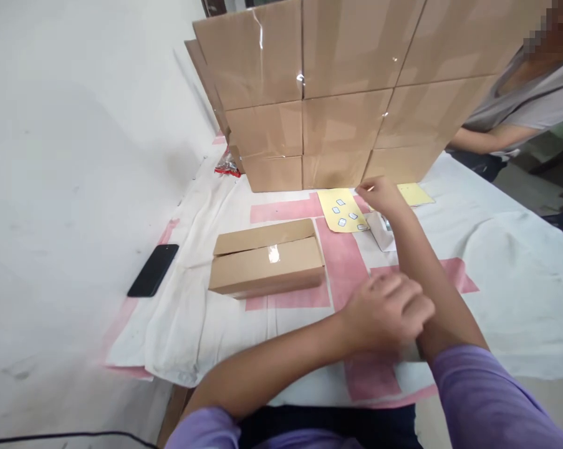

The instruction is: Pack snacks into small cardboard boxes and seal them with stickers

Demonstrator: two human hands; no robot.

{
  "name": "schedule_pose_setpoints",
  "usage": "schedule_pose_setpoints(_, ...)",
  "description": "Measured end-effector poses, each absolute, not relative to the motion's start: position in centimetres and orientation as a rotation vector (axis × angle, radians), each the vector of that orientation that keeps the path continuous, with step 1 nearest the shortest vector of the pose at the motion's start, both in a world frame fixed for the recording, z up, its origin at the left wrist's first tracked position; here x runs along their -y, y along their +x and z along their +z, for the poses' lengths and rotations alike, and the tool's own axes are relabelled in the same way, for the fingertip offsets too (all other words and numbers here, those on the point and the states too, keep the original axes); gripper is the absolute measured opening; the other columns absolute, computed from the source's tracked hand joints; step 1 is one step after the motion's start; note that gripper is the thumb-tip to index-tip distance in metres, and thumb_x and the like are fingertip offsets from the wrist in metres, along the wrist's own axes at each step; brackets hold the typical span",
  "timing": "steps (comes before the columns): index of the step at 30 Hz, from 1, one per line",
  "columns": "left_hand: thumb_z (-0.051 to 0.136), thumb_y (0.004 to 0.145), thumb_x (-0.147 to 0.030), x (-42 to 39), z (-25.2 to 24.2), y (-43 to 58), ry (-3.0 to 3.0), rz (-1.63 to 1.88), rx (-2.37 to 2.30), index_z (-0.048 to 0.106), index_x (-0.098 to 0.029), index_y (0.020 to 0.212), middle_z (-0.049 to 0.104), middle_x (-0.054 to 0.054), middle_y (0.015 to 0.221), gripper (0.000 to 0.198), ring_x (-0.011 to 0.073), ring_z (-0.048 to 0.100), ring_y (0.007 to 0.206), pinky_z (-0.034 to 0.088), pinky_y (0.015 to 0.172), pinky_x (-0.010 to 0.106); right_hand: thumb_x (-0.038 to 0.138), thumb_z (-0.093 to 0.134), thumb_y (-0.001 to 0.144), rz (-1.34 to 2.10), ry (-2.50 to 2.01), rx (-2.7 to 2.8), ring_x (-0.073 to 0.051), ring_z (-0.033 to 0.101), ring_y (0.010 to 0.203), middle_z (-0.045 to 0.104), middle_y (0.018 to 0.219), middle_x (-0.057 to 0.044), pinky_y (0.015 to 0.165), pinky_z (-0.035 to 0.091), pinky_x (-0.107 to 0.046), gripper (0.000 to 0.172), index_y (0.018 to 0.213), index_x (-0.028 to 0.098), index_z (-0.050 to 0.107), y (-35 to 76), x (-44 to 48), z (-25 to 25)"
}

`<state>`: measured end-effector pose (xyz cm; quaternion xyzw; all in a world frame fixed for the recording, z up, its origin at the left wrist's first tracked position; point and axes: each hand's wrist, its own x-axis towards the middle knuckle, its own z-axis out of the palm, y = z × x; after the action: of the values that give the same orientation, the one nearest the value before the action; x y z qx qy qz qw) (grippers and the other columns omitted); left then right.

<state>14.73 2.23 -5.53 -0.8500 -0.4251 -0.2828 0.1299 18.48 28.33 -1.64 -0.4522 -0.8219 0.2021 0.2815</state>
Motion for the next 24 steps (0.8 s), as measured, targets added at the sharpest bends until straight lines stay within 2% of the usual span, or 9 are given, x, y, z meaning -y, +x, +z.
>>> schedule_pose_setpoints(2,0.043,0.098,-0.021,-3.7,-8.1,15.7,-2.769,-0.653,0.793,0.068,-0.023,0.106,0.068,0.005,0.11,0.026,0.0157,0.062,0.088,0.044,0.069,0.031,0.021,0.06,0.083,0.569,-1.137,2.424,-0.024,0.067,0.085,0.075,0.094,-0.009,0.077,0.049,-0.034,0.014,0.084,0.017,0.073,18.1,-27.9,-2.6)
schedule_pose_setpoints(4,0.044,0.098,-0.021,-4.6,-10.0,15.7,-2.93,-0.513,0.568,0.068,-0.025,0.112,0.067,0.003,0.113,0.027,0.014,0.062,0.087,0.042,0.065,0.03,0.024,0.063,0.083,0.51,-1.124,2.643,-0.025,0.066,0.091,0.075,0.101,-0.01,0.077,0.047,-0.032,0.014,0.088,0.018,0.075,17.6,-27.1,-4.0)
schedule_pose_setpoints(8,0.042,0.1,-0.023,-5.0,-11.5,15.0,-2.98,-0.504,0.657,0.067,-0.026,0.115,0.066,0.002,0.115,0.029,0.0139,0.062,0.089,0.041,0.067,0.031,0.019,0.066,0.08,0.307,-1.28,2.924,-0.027,0.064,0.092,0.071,0.106,-0.015,0.072,0.043,-0.032,0.014,0.091,0.015,0.073,16.4,-26.0,-6.0)
schedule_pose_setpoints(13,0.045,0.1,-0.018,-3.0,-8.4,13.7,-2.803,-0.702,0.589,0.069,-0.026,0.094,0.07,-0.003,0.093,0.026,0.0119,0.062,0.079,0.036,0.06,0.031,0.015,0.055,0.086,0.371,-1.059,2.755,-0.023,0.06,0.081,0.069,0.095,-0.012,0.069,0.038,-0.031,0.014,0.091,0.015,0.068,16.7,-25.0,-3.3)
schedule_pose_setpoints(15,0.052,0.097,-0.018,-1.0,-5.5,11.7,-2.626,-0.911,0.75,0.066,-0.027,0.091,0.07,-0.005,0.086,0.017,0.0116,0.062,0.078,0.037,0.062,0.031,0.017,0.053,0.089,0.458,-0.871,2.692,-0.021,0.058,0.078,0.068,0.093,-0.01,0.068,0.037,-0.03,0.013,0.091,0.016,0.066,17.4,-23.8,-1.4)
schedule_pose_setpoints(17,0.06,0.093,-0.021,1.2,-2.3,8.6,-2.367,-1.138,1.095,0.063,-0.029,0.102,0.071,-0.004,0.093,0.013,0.0134,0.065,0.088,0.044,0.073,0.032,0.017,0.051,0.09,0.464,-0.722,2.684,-0.02,0.056,0.077,0.067,0.092,-0.009,0.068,0.036,-0.029,0.013,0.092,0.016,0.064,18.3,-22.1,-0.4)
schedule_pose_setpoints(19,0.063,0.088,-0.019,3.0,0.3,4.8,-2.071,-1.244,1.42,0.058,-0.029,0.117,0.07,0.0,0.106,0.031,0.0175,0.066,0.102,0.049,0.088,0.036,0.016,0.049,0.091,0.357,-0.686,2.697,-0.021,0.056,0.078,0.066,0.094,-0.01,0.067,0.034,-0.03,0.014,0.092,0.016,0.062,18.9,-20.4,-0.7)
schedule_pose_setpoints(21,0.066,0.087,-0.02,4.0,1.8,1.5,-1.68,-1.229,1.814,0.052,-0.027,0.13,0.066,0.006,0.115,0.046,0.022,0.063,0.11,0.048,0.096,0.041,0.015,0.046,0.093,0.245,-0.767,2.713,-0.023,0.057,0.078,0.067,0.095,-0.012,0.066,0.032,-0.031,0.015,0.093,0.015,0.061,19.1,-19.0,-2.1)
schedule_pose_setpoints(24,0.062,0.089,-0.026,4.0,1.9,-1.1,-1.539,-1.195,2.007,0.049,-0.022,0.135,0.066,0.008,0.114,0.048,0.0227,0.064,0.109,0.049,0.097,0.042,0.016,0.046,0.094,0.249,-0.867,2.766,-0.023,0.059,0.077,0.068,0.097,-0.013,0.065,0.032,-0.031,0.014,0.094,0.016,0.06,19.1,-17.8,-4.9)
